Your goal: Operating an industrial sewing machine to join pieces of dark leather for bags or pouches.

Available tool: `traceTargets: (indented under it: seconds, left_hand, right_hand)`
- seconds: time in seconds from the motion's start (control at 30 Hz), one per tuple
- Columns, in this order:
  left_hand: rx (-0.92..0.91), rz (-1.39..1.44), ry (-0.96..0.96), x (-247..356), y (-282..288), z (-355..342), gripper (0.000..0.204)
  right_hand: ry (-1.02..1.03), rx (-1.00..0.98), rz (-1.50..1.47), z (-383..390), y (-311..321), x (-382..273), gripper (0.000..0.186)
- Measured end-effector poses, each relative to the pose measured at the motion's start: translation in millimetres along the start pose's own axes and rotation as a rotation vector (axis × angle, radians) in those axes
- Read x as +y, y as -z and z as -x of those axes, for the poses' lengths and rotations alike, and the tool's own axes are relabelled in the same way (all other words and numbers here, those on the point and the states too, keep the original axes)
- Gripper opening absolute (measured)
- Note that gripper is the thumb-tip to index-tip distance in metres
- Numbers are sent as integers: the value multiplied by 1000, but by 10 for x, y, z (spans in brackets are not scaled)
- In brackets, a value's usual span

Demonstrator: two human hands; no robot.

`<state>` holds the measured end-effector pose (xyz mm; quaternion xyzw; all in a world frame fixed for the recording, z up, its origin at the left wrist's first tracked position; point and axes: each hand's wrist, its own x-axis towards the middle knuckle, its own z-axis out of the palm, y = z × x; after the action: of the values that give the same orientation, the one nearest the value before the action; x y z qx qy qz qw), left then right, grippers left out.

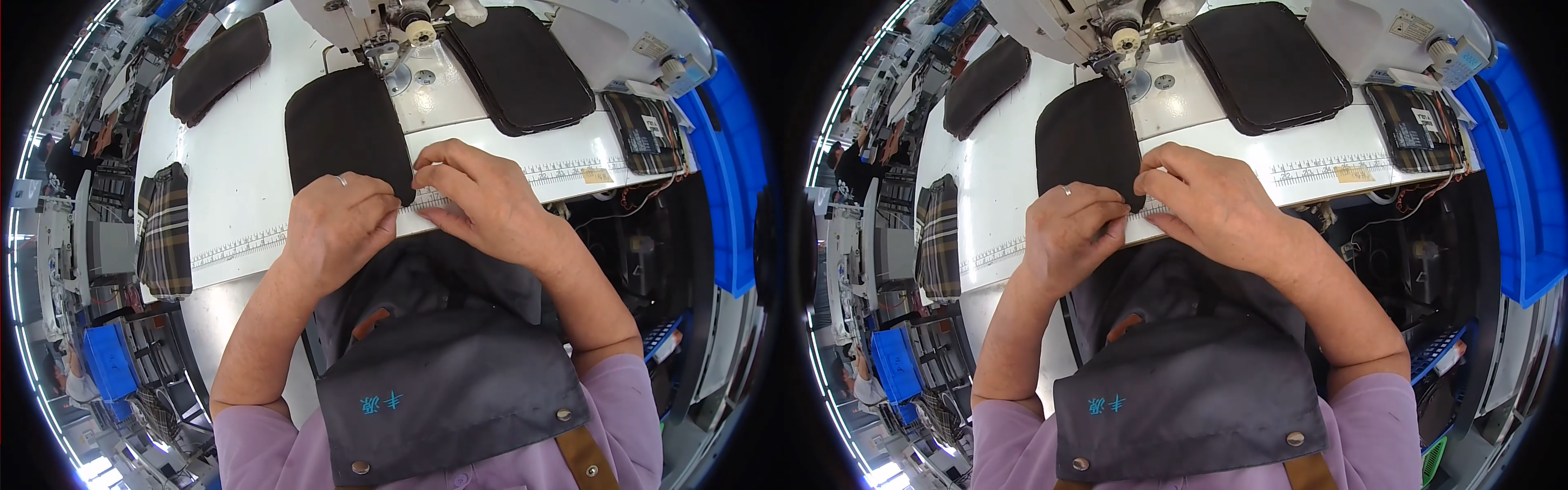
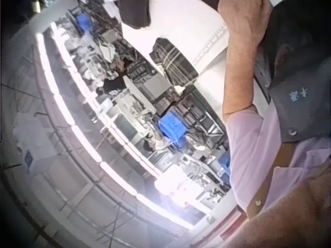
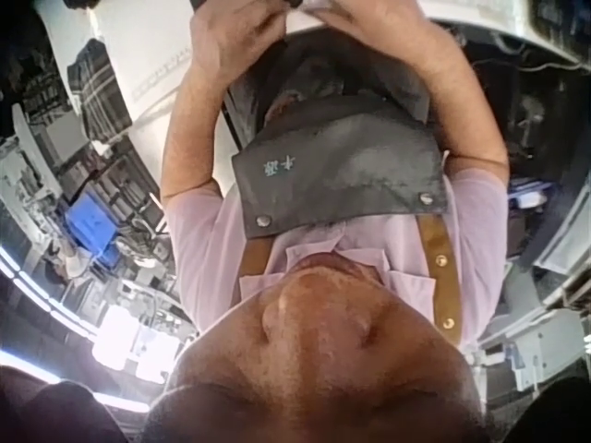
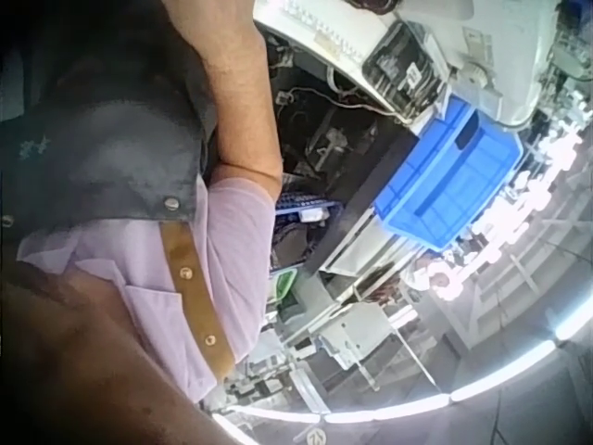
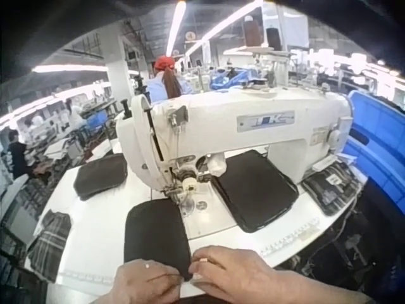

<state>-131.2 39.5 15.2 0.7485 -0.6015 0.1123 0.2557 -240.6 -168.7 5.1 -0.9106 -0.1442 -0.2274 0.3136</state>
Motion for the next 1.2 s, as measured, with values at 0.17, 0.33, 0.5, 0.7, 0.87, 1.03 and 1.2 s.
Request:
traceTargets:
  seconds: [0.17,0.33,0.5,0.7,0.87,1.03,1.2]
  left_hand:
    - [137,96,80,-36,-84,70,19]
    - [255,-125,-10,15,-1,227,23]
    - [248,-314,2,-3,52,321,17]
    - [169,-158,-81,-83,130,357,11]
    - [49,-173,-109,-140,204,331,15]
    - [-39,-143,-76,-130,273,264,14]
    - [-310,-220,-75,-18,366,58,21]
  right_hand:
    - [257,29,149,-98,-83,170,19]
    - [259,73,125,-112,-124,173,16]
    - [263,72,131,-125,-134,155,13]
    - [327,90,176,-138,-147,147,16]
    - [314,13,200,-142,-129,143,15]
    - [294,-38,207,-122,-99,163,14]
    - [261,-76,100,-121,-50,198,14]
